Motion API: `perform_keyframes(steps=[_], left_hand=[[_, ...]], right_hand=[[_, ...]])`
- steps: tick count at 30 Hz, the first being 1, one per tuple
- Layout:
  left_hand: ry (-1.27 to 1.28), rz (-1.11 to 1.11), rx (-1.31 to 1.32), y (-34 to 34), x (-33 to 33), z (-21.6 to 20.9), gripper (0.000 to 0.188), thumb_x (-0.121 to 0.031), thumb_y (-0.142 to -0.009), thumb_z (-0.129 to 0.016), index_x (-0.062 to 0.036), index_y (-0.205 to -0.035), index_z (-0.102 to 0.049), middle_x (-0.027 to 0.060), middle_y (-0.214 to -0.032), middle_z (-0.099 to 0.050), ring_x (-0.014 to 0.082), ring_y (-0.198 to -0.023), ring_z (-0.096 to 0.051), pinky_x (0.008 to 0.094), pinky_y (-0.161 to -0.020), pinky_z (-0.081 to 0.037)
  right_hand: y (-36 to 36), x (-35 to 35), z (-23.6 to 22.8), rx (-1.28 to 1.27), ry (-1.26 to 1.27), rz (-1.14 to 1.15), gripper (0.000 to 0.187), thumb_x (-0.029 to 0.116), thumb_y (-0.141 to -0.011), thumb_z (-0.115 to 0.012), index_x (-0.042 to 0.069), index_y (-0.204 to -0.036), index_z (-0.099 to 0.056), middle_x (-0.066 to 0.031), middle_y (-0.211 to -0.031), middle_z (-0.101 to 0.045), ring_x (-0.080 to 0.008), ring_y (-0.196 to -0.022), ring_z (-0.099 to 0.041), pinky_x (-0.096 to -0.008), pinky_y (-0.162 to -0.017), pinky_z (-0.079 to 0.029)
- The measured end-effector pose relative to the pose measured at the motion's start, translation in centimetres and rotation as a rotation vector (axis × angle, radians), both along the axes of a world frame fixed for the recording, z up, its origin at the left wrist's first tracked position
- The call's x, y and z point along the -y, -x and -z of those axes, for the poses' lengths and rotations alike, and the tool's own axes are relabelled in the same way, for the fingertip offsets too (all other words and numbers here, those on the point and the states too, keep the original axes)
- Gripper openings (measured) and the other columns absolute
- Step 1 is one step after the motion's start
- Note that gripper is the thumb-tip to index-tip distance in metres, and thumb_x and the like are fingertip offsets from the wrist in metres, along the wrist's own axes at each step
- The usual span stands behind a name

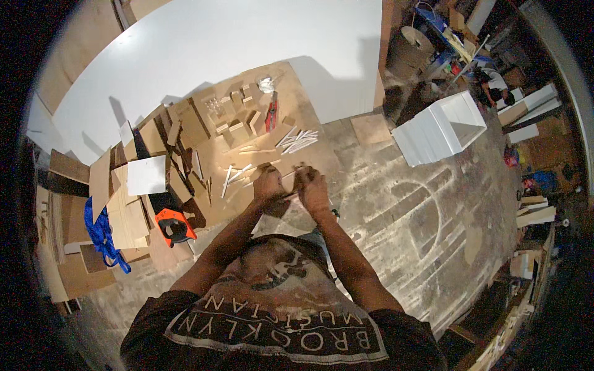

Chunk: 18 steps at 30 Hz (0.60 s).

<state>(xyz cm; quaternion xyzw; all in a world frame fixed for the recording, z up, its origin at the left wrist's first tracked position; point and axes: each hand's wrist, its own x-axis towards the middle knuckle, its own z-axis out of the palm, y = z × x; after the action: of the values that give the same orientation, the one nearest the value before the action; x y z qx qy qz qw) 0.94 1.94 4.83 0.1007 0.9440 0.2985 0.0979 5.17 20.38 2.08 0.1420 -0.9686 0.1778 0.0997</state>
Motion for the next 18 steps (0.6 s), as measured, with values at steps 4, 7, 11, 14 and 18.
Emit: perform_keyframes(steps=[4, 7, 11, 14, 18], left_hand=[[-0.051, -0.029, -0.036, 0.8, 1.0, 1.9, 0.026, -0.02, -0.073, -0.071, -0.002, -0.092, -0.07, 0.0205, -0.104, -0.067, 0.0421, -0.101, -0.065, 0.0539, -0.083, -0.053], [-0.051, 0.006, 0.064, 1.2, 0.6, 1.3, 0.022, -0.017, -0.074, -0.069, -0.0026, -0.09, -0.07, 0.0202, -0.103, -0.067, 0.0414, -0.103, -0.065, 0.0535, -0.083, -0.053], [-0.036, -0.039, 0.073, 1.1, 0.6, 1.7, 0.024, -0.017, -0.076, -0.069, -0.0015, -0.095, -0.072, 0.0207, -0.108, -0.068, 0.0396, -0.109, -0.064, 0.0537, -0.088, -0.053], [-0.136, -0.007, -0.127, -0.4, 0.9, 2.1, 0.024, -0.022, -0.08, -0.071, -0.003, -0.095, -0.071, 0.0187, -0.109, -0.068, 0.0374, -0.108, -0.065, 0.0514, -0.087, -0.054], [-0.117, 0.055, -0.115, -0.6, 1.3, 3.2, 0.022, -0.023, -0.086, -0.067, -0.0039, -0.096, -0.069, 0.0164, -0.111, -0.067, 0.0354, -0.108, -0.064, 0.0486, -0.085, -0.055]], right_hand=[[1.1, -1.1, -1.4, 0.022, 0.039, 0.065, 0.053, 0.015, -0.088, -0.068, 0.009, -0.14, -0.058, -0.0211, -0.129, -0.059, -0.0394, -0.105, -0.053, -0.0529, -0.097, -0.044], [0.7, -0.7, -2.4, 0.189, -0.085, -0.001, 0.062, 0.018, -0.092, -0.065, 0.018, -0.152, -0.047, -0.0173, -0.148, -0.05, -0.0406, -0.124, -0.05, -0.0532, -0.098, -0.046], [1.2, 0.1, -2.7, 0.03, 0.037, -0.075, 0.056, 0.017, -0.094, -0.062, 0.016, -0.149, -0.052, -0.0147, -0.151, -0.05, -0.0382, -0.128, -0.05, -0.0529, -0.098, -0.046], [1.3, -0.1, -2.2, 0.024, 0.04, -0.085, 0.054, 0.016, -0.093, -0.063, 0.015, -0.146, -0.054, -0.0158, -0.151, -0.049, -0.0387, -0.128, -0.05, -0.0528, -0.097, -0.046], [1.3, 1.8, -0.5, 0.078, 0.079, -0.043, 0.056, 0.011, -0.086, -0.067, 0.012, -0.141, -0.056, -0.015, -0.152, -0.05, -0.04, -0.126, -0.05, -0.0541, -0.1, -0.044]])
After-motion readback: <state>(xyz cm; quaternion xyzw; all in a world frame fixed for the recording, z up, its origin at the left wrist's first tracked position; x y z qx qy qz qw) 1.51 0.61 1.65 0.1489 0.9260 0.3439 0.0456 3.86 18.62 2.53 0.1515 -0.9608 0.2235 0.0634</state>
